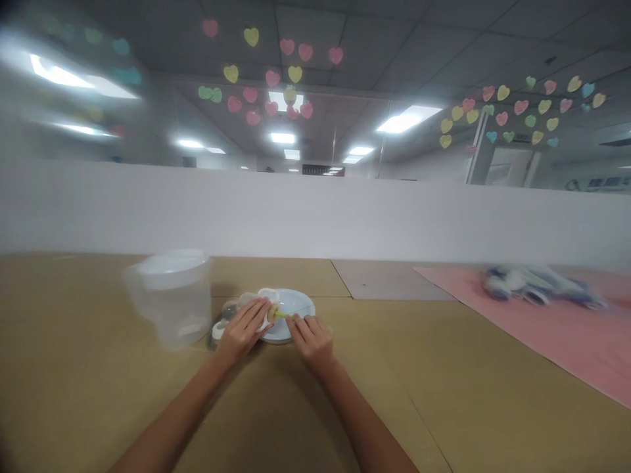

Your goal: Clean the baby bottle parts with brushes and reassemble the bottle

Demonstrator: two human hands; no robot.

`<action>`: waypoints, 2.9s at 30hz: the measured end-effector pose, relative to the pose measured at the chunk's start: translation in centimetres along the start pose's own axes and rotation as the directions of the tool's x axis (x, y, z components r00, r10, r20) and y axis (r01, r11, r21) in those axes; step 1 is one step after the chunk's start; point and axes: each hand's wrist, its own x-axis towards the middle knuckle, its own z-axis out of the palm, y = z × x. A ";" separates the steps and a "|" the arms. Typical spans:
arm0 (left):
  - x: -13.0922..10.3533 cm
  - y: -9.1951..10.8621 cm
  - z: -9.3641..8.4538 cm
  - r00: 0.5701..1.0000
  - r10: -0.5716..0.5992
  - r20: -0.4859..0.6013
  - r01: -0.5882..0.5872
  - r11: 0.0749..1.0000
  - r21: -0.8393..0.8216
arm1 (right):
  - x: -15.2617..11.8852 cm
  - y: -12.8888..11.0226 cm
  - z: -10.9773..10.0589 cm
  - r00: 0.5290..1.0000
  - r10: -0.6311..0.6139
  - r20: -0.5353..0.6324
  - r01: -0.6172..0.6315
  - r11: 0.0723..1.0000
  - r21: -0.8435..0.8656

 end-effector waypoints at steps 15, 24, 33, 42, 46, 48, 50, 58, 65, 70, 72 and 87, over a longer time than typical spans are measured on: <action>-0.3 -2.3 -0.3 0.996 -0.082 -0.023 0.083 0.994 0.072 | -0.6 1.4 0.3 0.997 0.080 -0.009 -0.079 0.992 0.098; 0.2 0.4 0.2 0.997 0.074 0.034 -0.074 0.997 0.006 | 0.2 -0.1 0.1 0.999 -0.001 -0.046 0.001 1.000 -0.006; -1.2 -3.2 0.4 0.996 -0.080 0.044 0.077 0.995 0.068 | -0.5 2.3 -0.1 0.989 0.137 -0.064 -0.136 0.991 0.010; -1.4 -3.5 0.0 0.997 0.013 0.073 -0.013 1.000 0.004 | -2.1 4.2 1.0 0.470 0.875 0.119 -0.864 0.483 -0.139; -0.3 -2.5 -0.7 0.990 -0.125 -0.073 0.121 0.991 -0.049 | -2.5 4.6 1.0 0.260 0.906 0.335 -0.879 0.365 -0.306; 0.2 -1.8 -0.9 0.943 -0.282 -0.178 0.267 0.958 -0.103 | -2.6 4.4 1.1 0.210 0.867 0.453 -0.831 0.402 -0.385; 0.6 -1.1 -1.2 0.874 -0.423 -0.239 0.389 0.904 -0.177 | -2.5 4.0 1.2 0.174 0.804 0.568 -0.774 0.469 -0.426; 1.5 2.7 -1.8 0.871 -0.461 -0.172 0.359 0.834 -0.418 | -1.9 2.2 1.7 0.189 0.671 0.717 -0.701 0.603 -0.381; 1.6 5.5 -1.5 0.953 -0.298 -0.060 0.204 0.774 -0.599 | -1.7 2.5 1.3 0.208 0.666 0.717 -0.706 0.609 -0.361; 1.0 5.8 -0.8 0.963 -0.268 -0.008 0.206 0.760 -0.616 | -2.3 3.1 1.8 0.235 0.730 0.641 -0.794 0.525 -0.307; 0.7 5.8 -0.6 0.970 -0.242 0.009 0.196 0.763 -0.615 | -2.8 3.3 2.4 0.303 0.745 0.594 -0.885 0.451 -0.114; 0.2 3.0 -0.7 0.932 -0.311 0.187 0.363 0.803 -0.472 | -3.1 3.0 3.0 0.378 0.734 0.564 -0.921 0.240 0.305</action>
